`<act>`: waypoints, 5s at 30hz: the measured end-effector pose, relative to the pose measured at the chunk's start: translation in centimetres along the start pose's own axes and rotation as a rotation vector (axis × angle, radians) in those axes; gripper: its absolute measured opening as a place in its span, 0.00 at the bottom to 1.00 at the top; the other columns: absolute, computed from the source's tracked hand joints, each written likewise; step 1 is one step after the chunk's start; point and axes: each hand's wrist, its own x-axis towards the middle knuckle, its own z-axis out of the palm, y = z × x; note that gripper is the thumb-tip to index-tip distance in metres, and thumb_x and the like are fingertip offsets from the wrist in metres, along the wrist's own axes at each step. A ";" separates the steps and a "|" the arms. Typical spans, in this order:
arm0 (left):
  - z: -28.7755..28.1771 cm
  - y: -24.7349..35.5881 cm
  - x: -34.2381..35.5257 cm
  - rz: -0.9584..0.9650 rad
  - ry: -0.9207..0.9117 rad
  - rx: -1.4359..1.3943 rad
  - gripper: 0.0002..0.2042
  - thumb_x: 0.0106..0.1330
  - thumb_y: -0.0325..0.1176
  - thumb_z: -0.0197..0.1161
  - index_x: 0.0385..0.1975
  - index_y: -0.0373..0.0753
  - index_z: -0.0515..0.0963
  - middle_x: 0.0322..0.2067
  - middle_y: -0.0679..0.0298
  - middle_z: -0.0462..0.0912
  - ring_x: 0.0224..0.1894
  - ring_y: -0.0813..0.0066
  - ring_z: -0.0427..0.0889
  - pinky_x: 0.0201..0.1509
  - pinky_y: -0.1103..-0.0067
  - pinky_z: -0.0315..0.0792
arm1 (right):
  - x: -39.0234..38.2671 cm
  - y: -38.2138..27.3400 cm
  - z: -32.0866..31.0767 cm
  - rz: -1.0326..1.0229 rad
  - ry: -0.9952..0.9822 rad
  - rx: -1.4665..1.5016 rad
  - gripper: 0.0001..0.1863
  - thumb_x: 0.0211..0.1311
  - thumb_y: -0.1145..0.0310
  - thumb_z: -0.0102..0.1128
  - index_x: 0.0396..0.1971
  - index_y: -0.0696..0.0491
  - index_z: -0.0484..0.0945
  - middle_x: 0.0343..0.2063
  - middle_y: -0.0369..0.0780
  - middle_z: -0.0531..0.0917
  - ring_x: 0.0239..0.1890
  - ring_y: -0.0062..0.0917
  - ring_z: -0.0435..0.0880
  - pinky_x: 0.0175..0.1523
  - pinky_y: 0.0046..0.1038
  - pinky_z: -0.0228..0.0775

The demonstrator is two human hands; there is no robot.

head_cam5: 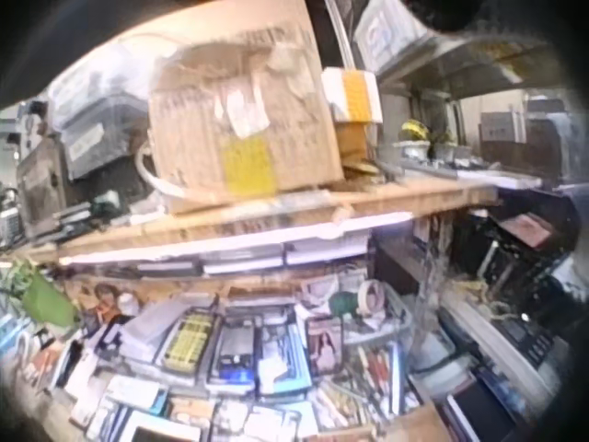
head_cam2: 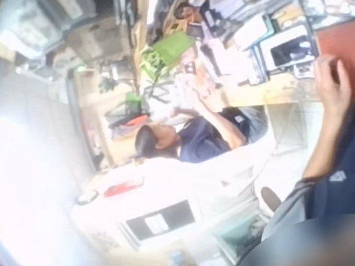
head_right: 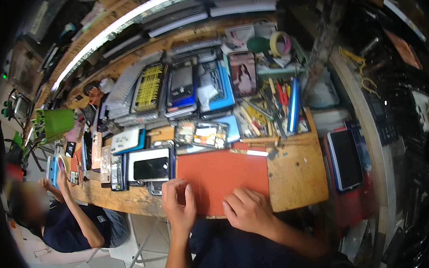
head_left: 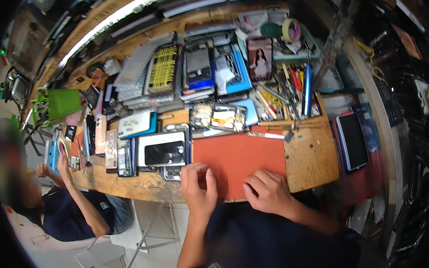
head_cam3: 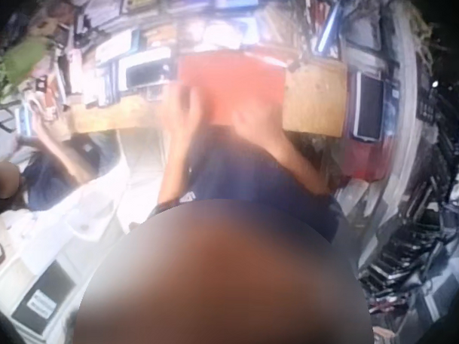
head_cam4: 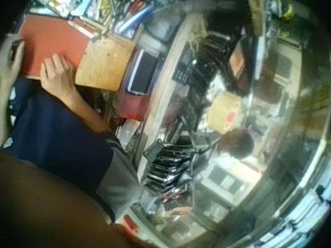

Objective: The person disassembles a smartphone, removes the battery, and handles the internal components. They then place a new screen assembly onto the phone chassis and connect the ribbon cables. The person works at a cluttered bench with multiple phones and tools visible.

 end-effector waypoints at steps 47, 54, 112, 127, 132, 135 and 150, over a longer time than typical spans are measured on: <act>0.8 -3.3 -3.1 0.282 0.076 -0.310 0.05 0.62 0.25 0.69 0.35 0.36 0.81 0.30 0.58 0.80 0.33 0.56 0.81 0.40 0.65 0.77 | 16.5 -3.2 11.0 -0.485 -0.506 -0.406 0.45 0.68 0.29 0.57 0.70 0.52 0.77 0.74 0.58 0.66 0.75 0.54 0.64 0.78 0.57 0.51; 0.6 -3.2 -3.6 0.274 0.048 -0.255 0.05 0.62 0.25 0.69 0.35 0.37 0.81 0.30 0.59 0.80 0.32 0.59 0.81 0.39 0.66 0.76 | 15.7 -2.4 8.7 -0.384 -0.411 -0.366 0.41 0.68 0.40 0.65 0.71 0.55 0.74 0.74 0.57 0.65 0.74 0.54 0.63 0.78 0.55 0.50; -20.5 -26.5 8.6 -0.446 0.046 0.498 0.38 0.58 0.37 0.80 0.69 0.33 0.74 0.56 0.39 0.81 0.60 0.45 0.82 0.68 0.61 0.74 | 0.8 -3.3 3.5 -0.198 -0.162 -0.207 0.21 0.48 0.71 0.75 0.45 0.57 0.84 0.48 0.45 0.81 0.49 0.42 0.81 0.53 0.44 0.70; -25.1 -26.2 9.0 -0.434 0.570 -0.091 0.14 0.82 0.35 0.56 0.52 0.29 0.79 0.39 0.60 0.85 0.40 0.76 0.81 0.47 0.75 0.75 | 0.7 -3.4 3.7 -0.159 -0.171 -0.222 0.19 0.52 0.68 0.74 0.45 0.57 0.85 0.47 0.45 0.81 0.48 0.43 0.81 0.54 0.47 0.70; -22.4 -23.2 3.4 -0.679 0.551 -0.437 0.12 0.82 0.33 0.55 0.52 0.32 0.79 0.41 0.65 0.84 0.39 0.82 0.80 0.45 0.81 0.74 | 0.6 -3.2 3.9 -0.159 -0.173 -0.235 0.19 0.53 0.68 0.73 0.45 0.57 0.84 0.47 0.45 0.81 0.47 0.43 0.81 0.54 0.47 0.70; -20.6 -21.4 0.6 -0.698 0.709 -0.707 0.13 0.82 0.32 0.54 0.57 0.32 0.76 0.46 0.62 0.86 0.43 0.78 0.85 0.45 0.77 0.80 | 0.6 -3.1 3.8 -0.152 -0.176 -0.230 0.19 0.53 0.67 0.73 0.45 0.57 0.84 0.47 0.45 0.81 0.47 0.43 0.80 0.53 0.47 0.70; -21.4 -19.9 2.1 -0.580 0.431 -0.651 0.15 0.84 0.33 0.55 0.64 0.34 0.72 0.54 0.59 0.86 0.48 0.73 0.89 0.53 0.73 0.85 | 0.5 -3.2 3.7 -0.156 -0.164 -0.223 0.19 0.51 0.69 0.75 0.44 0.57 0.84 0.46 0.44 0.81 0.48 0.43 0.81 0.53 0.46 0.71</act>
